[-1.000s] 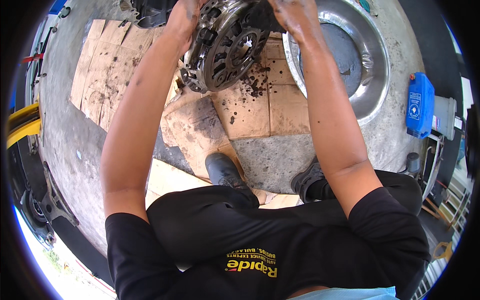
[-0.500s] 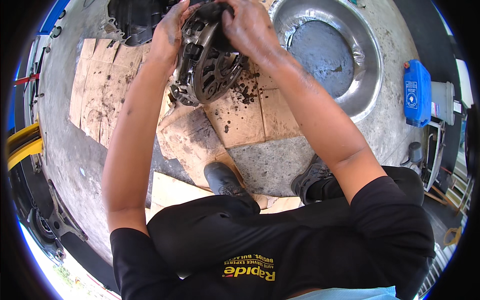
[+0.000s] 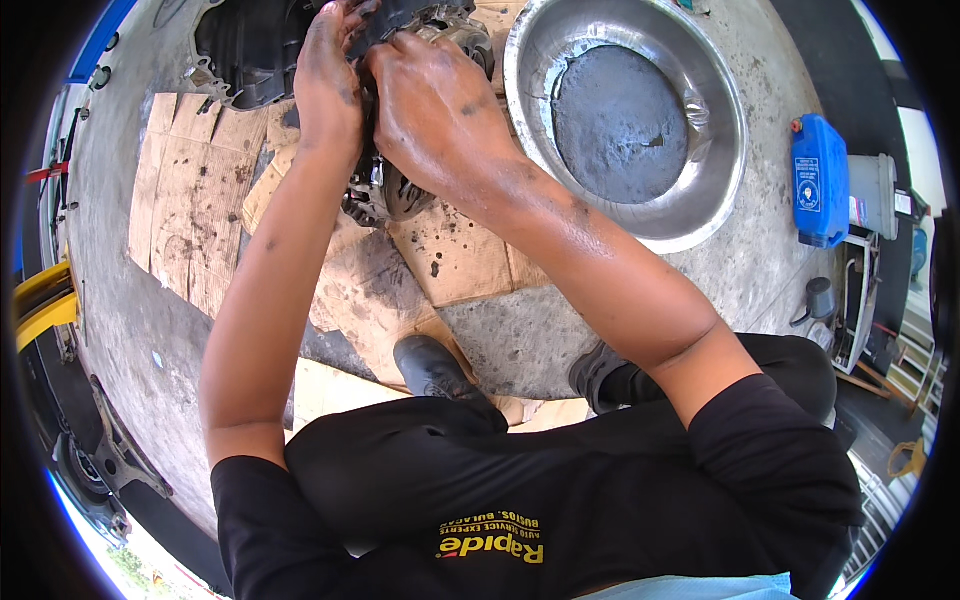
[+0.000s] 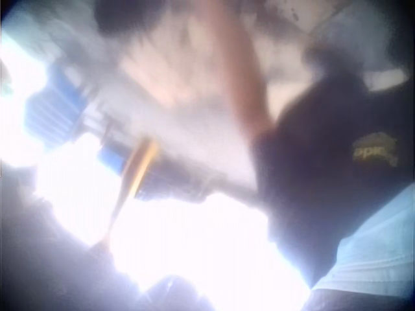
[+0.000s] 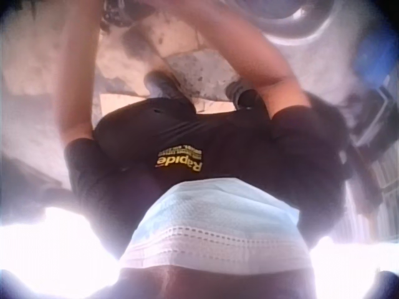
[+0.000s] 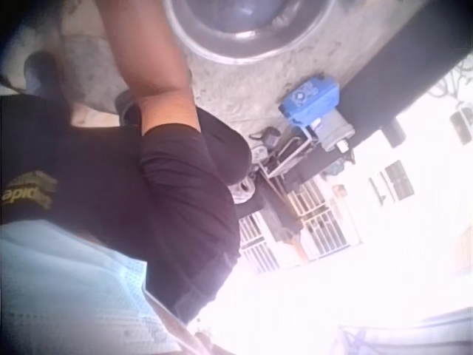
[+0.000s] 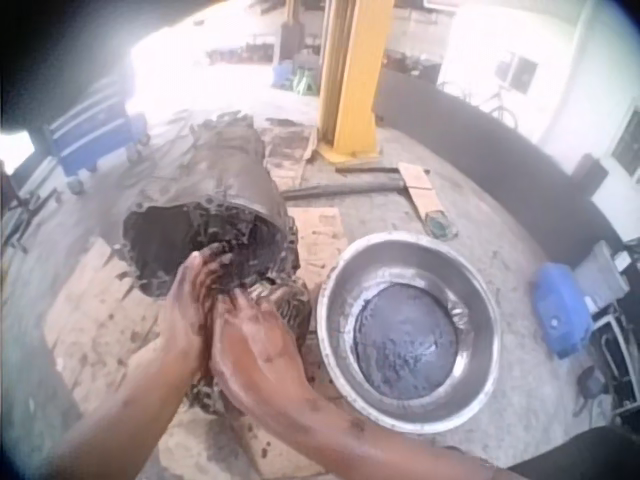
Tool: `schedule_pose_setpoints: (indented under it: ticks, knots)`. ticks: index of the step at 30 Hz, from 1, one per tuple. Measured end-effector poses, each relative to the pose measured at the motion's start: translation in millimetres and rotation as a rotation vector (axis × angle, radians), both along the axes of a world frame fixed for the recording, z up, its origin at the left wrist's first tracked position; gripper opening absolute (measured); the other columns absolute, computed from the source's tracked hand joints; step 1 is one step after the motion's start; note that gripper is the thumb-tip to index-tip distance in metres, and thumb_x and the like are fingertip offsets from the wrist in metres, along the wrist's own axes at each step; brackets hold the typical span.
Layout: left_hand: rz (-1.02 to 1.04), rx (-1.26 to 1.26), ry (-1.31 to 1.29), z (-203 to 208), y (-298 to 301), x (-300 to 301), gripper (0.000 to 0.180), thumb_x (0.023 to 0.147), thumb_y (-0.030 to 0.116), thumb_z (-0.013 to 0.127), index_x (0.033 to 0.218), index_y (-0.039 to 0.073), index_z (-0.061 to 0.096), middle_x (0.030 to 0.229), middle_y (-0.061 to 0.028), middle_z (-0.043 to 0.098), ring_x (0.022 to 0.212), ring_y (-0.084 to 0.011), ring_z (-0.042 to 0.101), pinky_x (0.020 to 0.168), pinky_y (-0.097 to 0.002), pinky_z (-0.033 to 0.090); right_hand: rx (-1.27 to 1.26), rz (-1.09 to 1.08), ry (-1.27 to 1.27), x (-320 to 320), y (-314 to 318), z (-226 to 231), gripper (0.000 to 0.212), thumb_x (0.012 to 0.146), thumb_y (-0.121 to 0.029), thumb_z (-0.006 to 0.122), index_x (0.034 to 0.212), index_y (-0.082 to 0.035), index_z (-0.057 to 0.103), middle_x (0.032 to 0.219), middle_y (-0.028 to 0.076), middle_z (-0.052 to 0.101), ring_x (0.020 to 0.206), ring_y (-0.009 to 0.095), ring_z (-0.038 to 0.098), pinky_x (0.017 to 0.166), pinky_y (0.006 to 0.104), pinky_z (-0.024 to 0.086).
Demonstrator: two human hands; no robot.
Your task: The person sits on the floor and cleans a clutch disc and other car parts using a rag and a metal basin filled with liquid. They repeatedly wipe the parts and dip the rag into the basin to remove grime.
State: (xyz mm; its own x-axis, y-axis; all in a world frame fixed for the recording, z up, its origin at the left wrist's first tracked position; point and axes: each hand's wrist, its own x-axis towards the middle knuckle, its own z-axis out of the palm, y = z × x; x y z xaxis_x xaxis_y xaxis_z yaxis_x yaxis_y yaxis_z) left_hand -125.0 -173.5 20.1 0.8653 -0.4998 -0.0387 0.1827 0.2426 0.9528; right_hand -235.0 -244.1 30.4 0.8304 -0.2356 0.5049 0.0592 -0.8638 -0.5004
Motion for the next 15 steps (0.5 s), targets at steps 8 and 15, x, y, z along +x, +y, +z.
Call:
schedule_pose_setpoints:
  ticks: [8, 15]
  knots:
    - [0.06, 0.024, -0.463, -6.8, 10.5, -21.4, 0.046, 0.109, 0.034, 0.036, 0.139, 0.002, 0.049, 0.134, -0.0145, 0.062, 0.127, -0.0215, 0.055, 0.11, -0.0357, 0.04, 0.365, -0.024, 0.355, -15.2, -53.5, 45.0, 0.023, 0.088, -0.002, 0.052, 0.102, -0.002, 0.071, 0.098, 0.02, 0.073, 0.096, 0.026, 0.072, 0.093, 0.0409, 0.053]
    - [0.005, -0.031, -0.459, -0.2, 1.7, -23.3, 0.047, 0.108, 0.031, 0.035, 0.141, -0.003, 0.043, 0.136, -0.017, 0.06, 0.125, -0.0213, 0.056, 0.108, -0.0343, 0.042, 0.118, 0.061, -0.168, -9.4, -8.7, -5.0, 0.02, 0.082, -0.002, 0.061, 0.101, -0.005, 0.057, 0.09, 0.017, 0.065, 0.085, 0.039, 0.065, 0.086, 0.0476, 0.048]
